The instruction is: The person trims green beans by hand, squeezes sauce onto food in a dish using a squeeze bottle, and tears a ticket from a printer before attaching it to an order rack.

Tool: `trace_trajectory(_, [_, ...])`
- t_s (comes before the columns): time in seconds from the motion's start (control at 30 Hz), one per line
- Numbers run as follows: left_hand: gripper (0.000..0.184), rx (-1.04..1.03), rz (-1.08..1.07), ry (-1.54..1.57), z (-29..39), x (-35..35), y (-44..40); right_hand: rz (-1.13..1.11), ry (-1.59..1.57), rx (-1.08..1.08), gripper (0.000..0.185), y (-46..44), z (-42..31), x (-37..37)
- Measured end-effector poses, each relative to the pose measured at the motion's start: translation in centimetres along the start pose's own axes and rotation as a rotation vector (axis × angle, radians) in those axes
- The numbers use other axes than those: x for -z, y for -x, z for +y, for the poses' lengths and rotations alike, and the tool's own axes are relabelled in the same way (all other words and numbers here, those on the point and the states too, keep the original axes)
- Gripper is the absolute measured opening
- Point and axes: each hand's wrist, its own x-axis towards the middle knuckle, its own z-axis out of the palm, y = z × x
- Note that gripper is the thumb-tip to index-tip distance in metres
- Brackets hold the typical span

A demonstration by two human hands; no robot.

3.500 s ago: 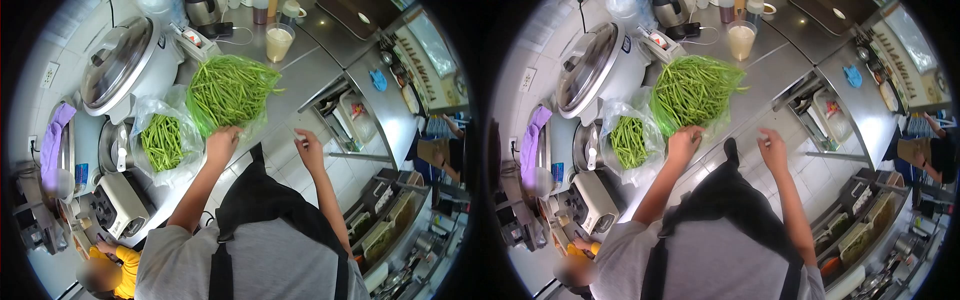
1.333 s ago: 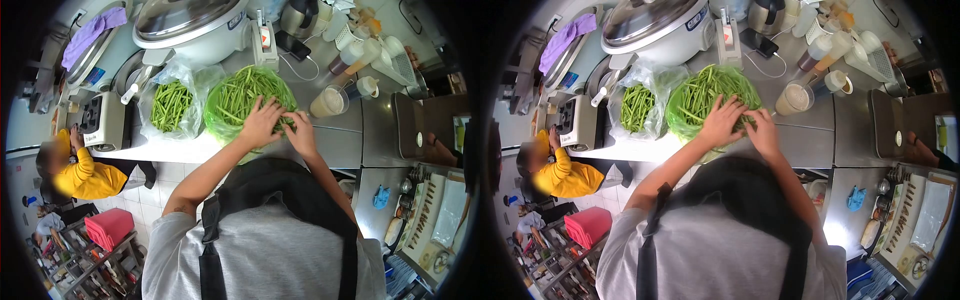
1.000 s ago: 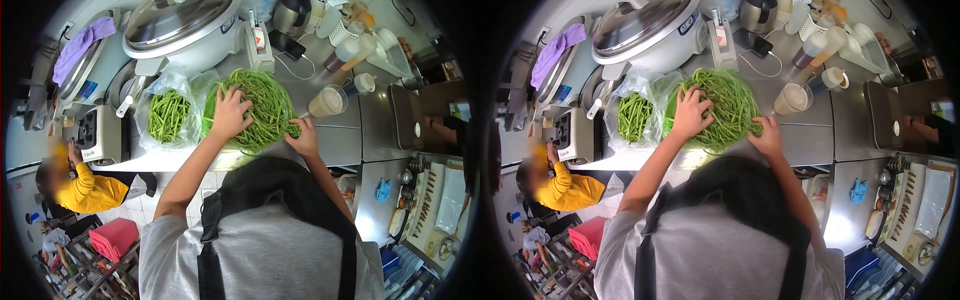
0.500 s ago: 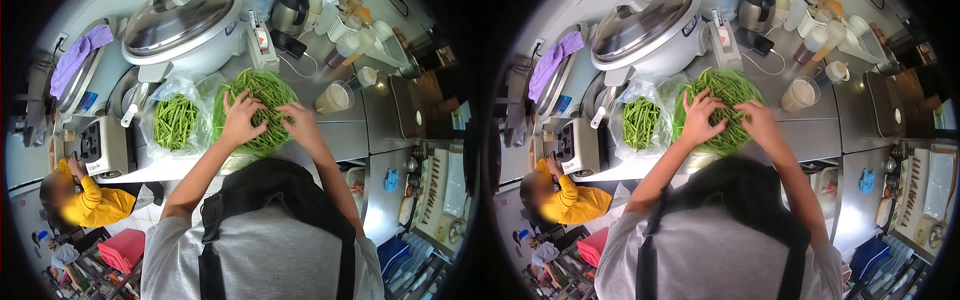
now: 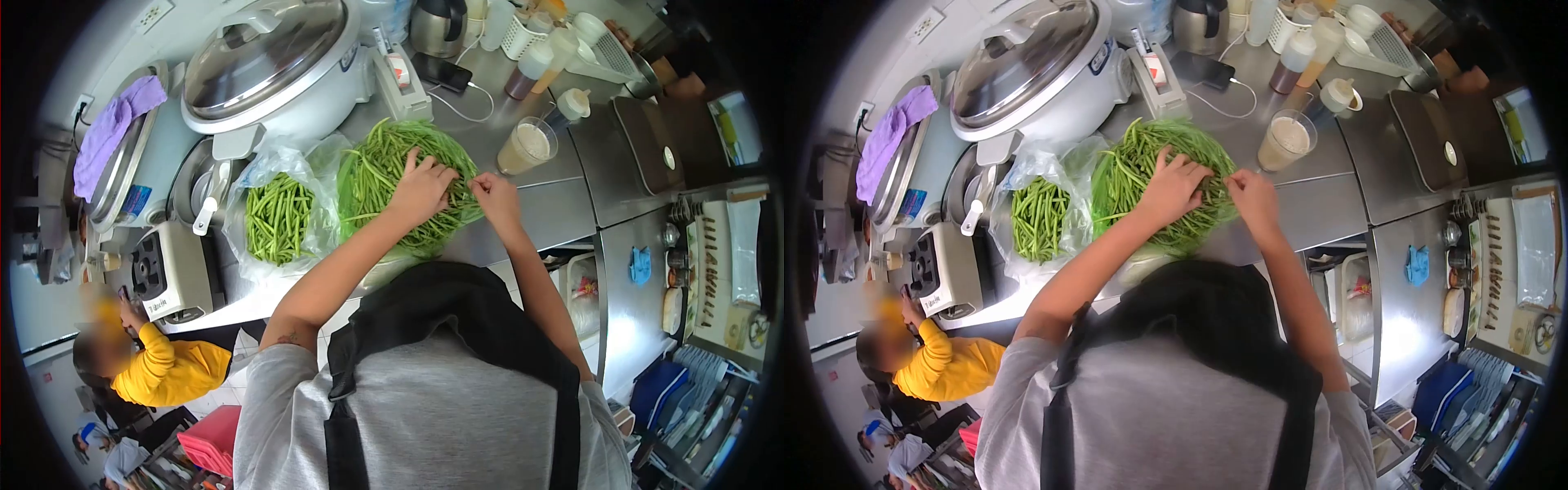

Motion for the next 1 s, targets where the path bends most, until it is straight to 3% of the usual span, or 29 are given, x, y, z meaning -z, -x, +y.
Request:
trace_trajectory(0.17, [0.023, -0.048, -0.006, -0.172, -0.2, 1.6, 0.5, 0.047, -0.255, -0.048, 0.023, -0.3, 2.3, 0.9])
trace_trajectory(0.43, [0.018, 0.163, -0.294, -0.374, 0.5, 5.2, -0.7, 0.137, -0.173, 0.014, 0.021, 0.7, 1.5, 2.3])
trace_trajectory(0.53, [0.036, 0.153, -0.23, -0.107, 1.5, 5.9, -2.3, 0.03, -0.128, -0.011, 0.024, 0.3, 2.4, 2.8])
trace_trajectory(0.57, [0.041, 0.104, -0.356, 0.039, 1.7, 6.3, -3.5, -0.032, -0.105, -0.031, 0.027, 0.2, 3.1, 2.8])
trace_trajectory(0.67, [0.043, 0.089, -0.602, 0.074, 2.4, 1.9, -5.7, 0.131, -0.411, -0.078, 0.049, 0.5, 8.0, 1.0])
trace_trajectory(0.7, [0.046, 0.134, -0.618, -0.021, 2.8, 0.9, -5.9, 0.188, -0.456, -0.132, 0.057, 0.6, 7.4, 1.9])
trace_trajectory(0.77, [0.05, 0.075, -0.438, -0.298, 2.5, -0.6, -5.7, 0.29, -0.548, -0.244, 0.071, 0.8, 5.0, 3.9])
trace_trajectory(0.8, [0.052, 0.045, -0.351, -0.434, 2.2, -1.0, -5.6, 0.284, -0.508, -0.189, 0.072, 0.1, 4.8, 4.3])
trace_trajectory(0.83, [0.065, 0.071, -0.37, -0.424, 1.9, -1.4, -5.5, 0.277, -0.466, -0.137, 0.074, -0.7, 4.7, 4.8])
trace_trajectory(0.93, [0.076, 0.132, -0.499, -0.489, 1.9, -1.3, -7.1, 0.255, -0.335, 0.004, 0.077, -3.3, 5.6, 4.6])
trace_trajectory(1.0, [0.083, 0.102, -0.459, -0.568, 1.6, -1.7, -7.4, 0.212, -0.307, 0.03, 0.078, -4.6, 5.9, 4.2])
